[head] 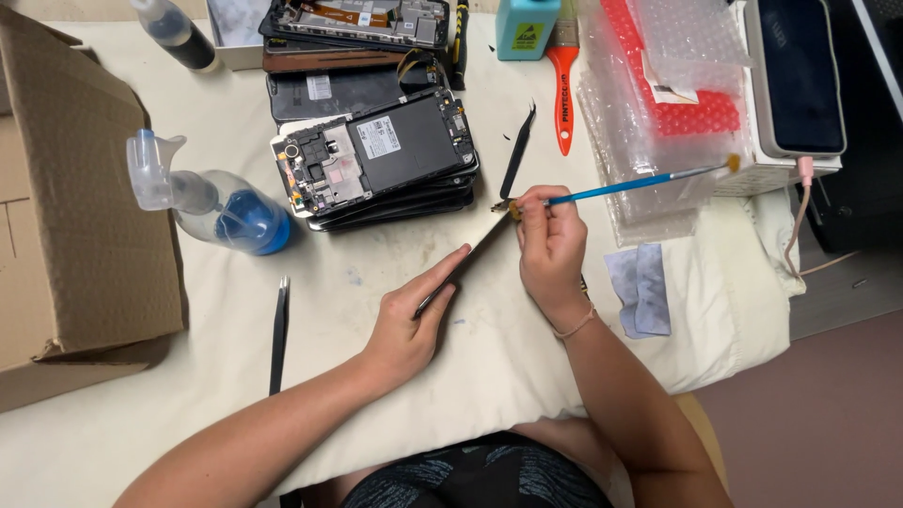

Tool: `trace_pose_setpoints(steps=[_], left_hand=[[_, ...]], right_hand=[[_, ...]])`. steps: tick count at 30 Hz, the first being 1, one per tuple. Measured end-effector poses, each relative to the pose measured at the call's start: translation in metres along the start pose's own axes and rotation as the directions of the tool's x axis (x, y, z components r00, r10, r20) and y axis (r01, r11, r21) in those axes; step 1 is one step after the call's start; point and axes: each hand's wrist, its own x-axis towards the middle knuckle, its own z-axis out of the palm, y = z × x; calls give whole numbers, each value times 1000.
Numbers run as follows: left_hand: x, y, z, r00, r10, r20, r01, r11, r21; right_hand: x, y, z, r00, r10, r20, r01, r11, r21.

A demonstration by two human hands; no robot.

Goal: Removing adhesive residue from a mobile phone frame using a brush and cleaning solution

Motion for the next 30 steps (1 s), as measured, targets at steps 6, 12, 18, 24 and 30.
trace_pose_setpoints(steps=[6,12,18,24,30], left_hand=[[0,0,1,1000,16,12,-16,1000,23],[1,-4,1,1000,19,-9,-19,1000,-1],[5,-5,-1,998,65,-7,-64,998,17],[4,-12,-1,998,56,-29,-57,998,-19],[1,-18,2,998,61,-35,-62,998,-22]], right_hand=[[0,10,-6,999,-38,-13,37,998,-56],[1,-11,-1,966,-258,28,248,886,-391],[-11,-3,-4,946,-320,54,294,773,-563],[-27,-5,11,922,-350,165,386,806,-449],[-30,-1,10,907,-379,184,420,790,-445]])
